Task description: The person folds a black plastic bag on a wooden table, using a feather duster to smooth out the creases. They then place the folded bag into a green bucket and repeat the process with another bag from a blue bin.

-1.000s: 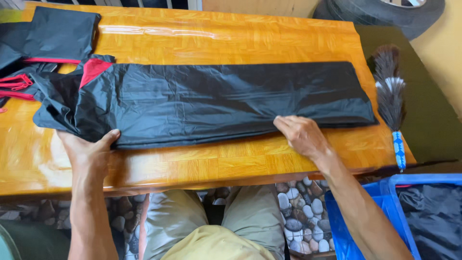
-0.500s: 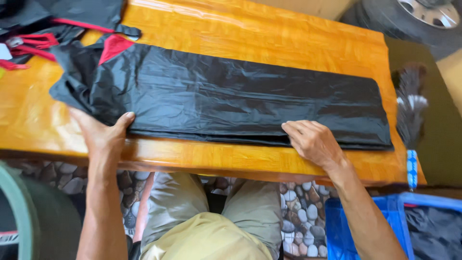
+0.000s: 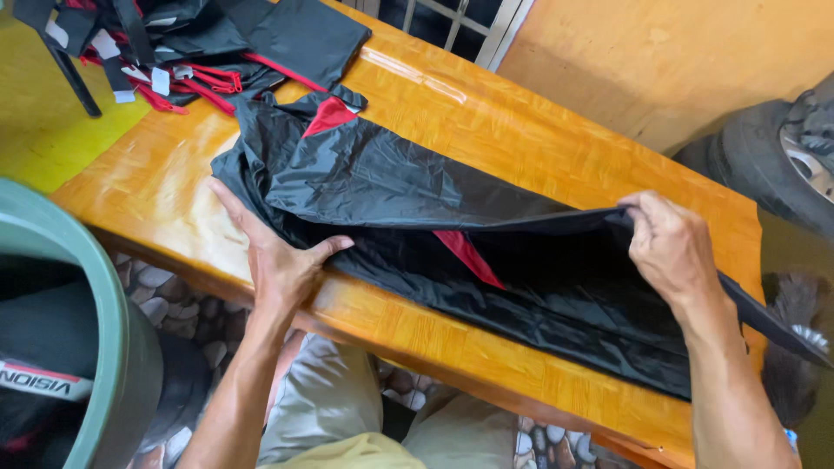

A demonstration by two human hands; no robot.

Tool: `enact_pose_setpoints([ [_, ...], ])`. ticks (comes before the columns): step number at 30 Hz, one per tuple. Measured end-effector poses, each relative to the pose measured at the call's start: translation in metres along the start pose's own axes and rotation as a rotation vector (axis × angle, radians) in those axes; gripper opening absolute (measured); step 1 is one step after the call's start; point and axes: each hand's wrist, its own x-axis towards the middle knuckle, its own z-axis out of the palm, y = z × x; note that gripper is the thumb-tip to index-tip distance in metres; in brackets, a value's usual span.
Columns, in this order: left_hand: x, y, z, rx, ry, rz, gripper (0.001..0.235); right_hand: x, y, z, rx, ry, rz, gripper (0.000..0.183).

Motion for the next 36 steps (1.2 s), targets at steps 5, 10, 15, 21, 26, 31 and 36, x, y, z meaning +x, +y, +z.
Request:
enact_pose_setpoints([
  [5,0.006,0.012,0.006,0.150,-0.015,-0.144,0.145,0.084,0.053,0.013,0.001,-0.138,0.173,0.021],
  [10,0.008,0.007,0.003,0.073,-0.047,-0.079,0.144,0.153,0.107,0.057,-0.088,-0.340,0.367,0.032],
  [15,0.012,0.003,0.009,0.143,-0.046,-0.112,0.145,0.194,0.132,0.093,-0.163,-0.398,0.463,0.038],
  [21,0.014,-0.009,0.015,0.216,-0.029,-0.120,0.148,0.209,0.147,0.137,-0.231,-0.374,0.476,0.029],
  [26,0.017,-0.004,0.017,0.277,-0.044,-0.221,0.149,0.192,0.154,0.172,-0.336,-0.317,0.462,0.029],
  [31,0.019,0.006,0.014,0.296,-0.074,-0.286,0.146,0.121,0.068,0.159,-0.084,-0.140,0.237,0.063],
  [36,0.012,0.015,0.011,0.337,-0.082,-0.211,0.143,-0.025,0.030,0.131,-0.182,-0.307,0.317,0.067],
])
